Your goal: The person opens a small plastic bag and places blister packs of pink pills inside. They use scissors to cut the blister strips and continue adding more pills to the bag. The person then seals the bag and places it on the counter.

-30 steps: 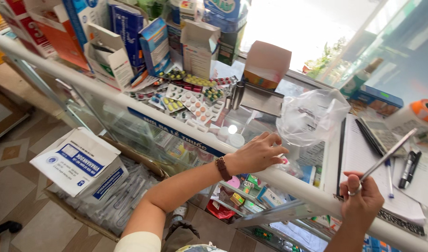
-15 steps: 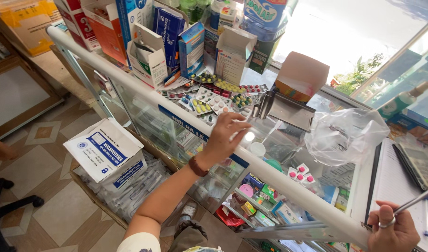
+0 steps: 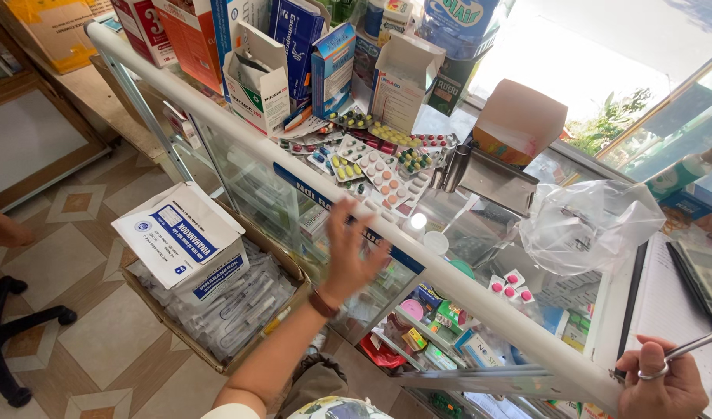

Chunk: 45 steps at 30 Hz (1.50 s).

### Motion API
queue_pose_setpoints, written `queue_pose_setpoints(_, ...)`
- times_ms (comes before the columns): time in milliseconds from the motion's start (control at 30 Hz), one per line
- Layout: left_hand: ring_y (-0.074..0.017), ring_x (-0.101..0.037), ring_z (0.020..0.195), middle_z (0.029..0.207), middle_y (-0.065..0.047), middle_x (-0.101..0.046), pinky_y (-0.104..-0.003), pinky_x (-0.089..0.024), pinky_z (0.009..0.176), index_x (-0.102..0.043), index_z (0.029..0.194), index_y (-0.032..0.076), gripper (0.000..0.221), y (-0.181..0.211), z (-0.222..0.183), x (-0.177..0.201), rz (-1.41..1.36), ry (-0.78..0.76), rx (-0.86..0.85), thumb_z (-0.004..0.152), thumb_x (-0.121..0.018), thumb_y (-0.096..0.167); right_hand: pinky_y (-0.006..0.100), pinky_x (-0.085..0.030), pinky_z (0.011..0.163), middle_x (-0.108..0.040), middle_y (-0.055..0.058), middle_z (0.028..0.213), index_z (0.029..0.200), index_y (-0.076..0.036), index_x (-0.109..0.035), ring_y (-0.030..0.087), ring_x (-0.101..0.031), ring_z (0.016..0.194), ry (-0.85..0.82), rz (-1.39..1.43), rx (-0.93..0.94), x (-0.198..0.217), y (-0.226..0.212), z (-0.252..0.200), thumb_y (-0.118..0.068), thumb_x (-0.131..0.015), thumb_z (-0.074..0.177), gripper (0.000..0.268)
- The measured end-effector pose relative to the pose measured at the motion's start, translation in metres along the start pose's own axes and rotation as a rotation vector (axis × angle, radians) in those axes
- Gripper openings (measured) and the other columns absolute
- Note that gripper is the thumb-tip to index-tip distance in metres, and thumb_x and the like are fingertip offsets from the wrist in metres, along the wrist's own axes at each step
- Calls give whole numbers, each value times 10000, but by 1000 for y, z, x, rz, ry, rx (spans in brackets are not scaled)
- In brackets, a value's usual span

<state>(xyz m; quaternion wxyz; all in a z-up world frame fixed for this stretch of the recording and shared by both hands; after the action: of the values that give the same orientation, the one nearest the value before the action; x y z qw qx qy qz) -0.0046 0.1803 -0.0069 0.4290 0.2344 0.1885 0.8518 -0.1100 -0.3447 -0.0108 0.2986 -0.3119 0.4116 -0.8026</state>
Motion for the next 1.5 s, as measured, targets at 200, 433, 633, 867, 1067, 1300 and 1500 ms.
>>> queue_pose_setpoints(200, -463, 74, 1584, 1693, -260, -2, -783, 34, 1184, -174, 1651, 278, 1002, 26, -63, -73, 174, -206, -218, 886, -799, 444, 197, -299, 546, -594, 81, 717, 1053, 54, -602, 97, -534, 609, 31, 197, 14, -6, -17, -6, -325, -731, 1109, 404)
queue_pose_setpoints(433, -467, 38, 1592, 1708, -224, -38, -791, 34, 1188, -174, 1643, 290, 999, 17, -72, -85, 173, -179, -197, 862, -796, 336, 191, -293, 525, -590, 52, 715, 1038, 42, -619, 114, -573, 612, 43, 293, -27, -8, -28, -6, -353, -787, 1073, 431)
queue_pose_setpoints(633, -463, -33, 1600, 1711, -166, -142, -790, -7, 1228, -310, 1615, 278, 854, 22, -69, -80, 178, -183, -208, 896, -765, 217, 188, -317, 520, -600, 45, 721, 1058, 43, -649, 114, -585, 609, 40, 359, -30, -9, -37, -5, -368, -805, 1071, 439)
queue_pose_setpoints(867, -338, -179, 1606, 1700, -61, -278, -663, -101, 1285, -445, 1578, 328, 734, 20, -64, -66, 312, -149, -286, 955, -704, 39, 200, -324, 555, -609, 30, 698, 1054, 17, -661, 89, -592, 602, 67, 241, -30, -12, -55, -7, -337, -773, 1082, 373)
queue_pose_setpoints(1067, -285, -255, 1591, 1683, -82, -328, -595, -152, 1266, -444, 1580, 234, 679, 11, -52, -40, 408, -276, -376, 968, -679, 54, 188, -333, 572, -633, 16, 731, 1099, -7, -693, 46, -510, 616, 41, 110, -69, -20, -75, -12, -301, -738, 1090, 298)
queue_pose_setpoints(1300, -408, -237, 1566, 1659, -188, -298, -608, -225, 1244, -458, 1540, 116, 579, -7, -44, 23, 222, -169, -114, 1005, -675, 152, 189, -418, 580, -607, -1, 721, 1284, -51, -714, 24, -616, 685, -166, -147, -21, -30, -102, 0, -221, -779, 955, 376)
queue_pose_setpoints(1500, -402, -293, 1552, 1578, -151, -396, -569, -282, 1268, -637, 1346, 99, 354, -20, -21, 43, 169, -83, 3, 994, -657, 72, 319, -484, 581, -640, 103, 634, 1230, -122, -745, 217, -599, 532, -504, -737, 109, -68, -111, 33, -244, -831, 840, 418)
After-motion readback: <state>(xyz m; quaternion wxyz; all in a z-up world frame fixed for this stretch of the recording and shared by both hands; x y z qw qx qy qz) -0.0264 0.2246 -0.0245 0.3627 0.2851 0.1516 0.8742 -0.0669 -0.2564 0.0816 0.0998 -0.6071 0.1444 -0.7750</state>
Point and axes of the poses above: each hand's wrist, its own z-axis towards the middle knuckle, its own x-axis out of the back of the hand, y = z × x, the point moved 8 cm from there along z, towards the middle knuckle
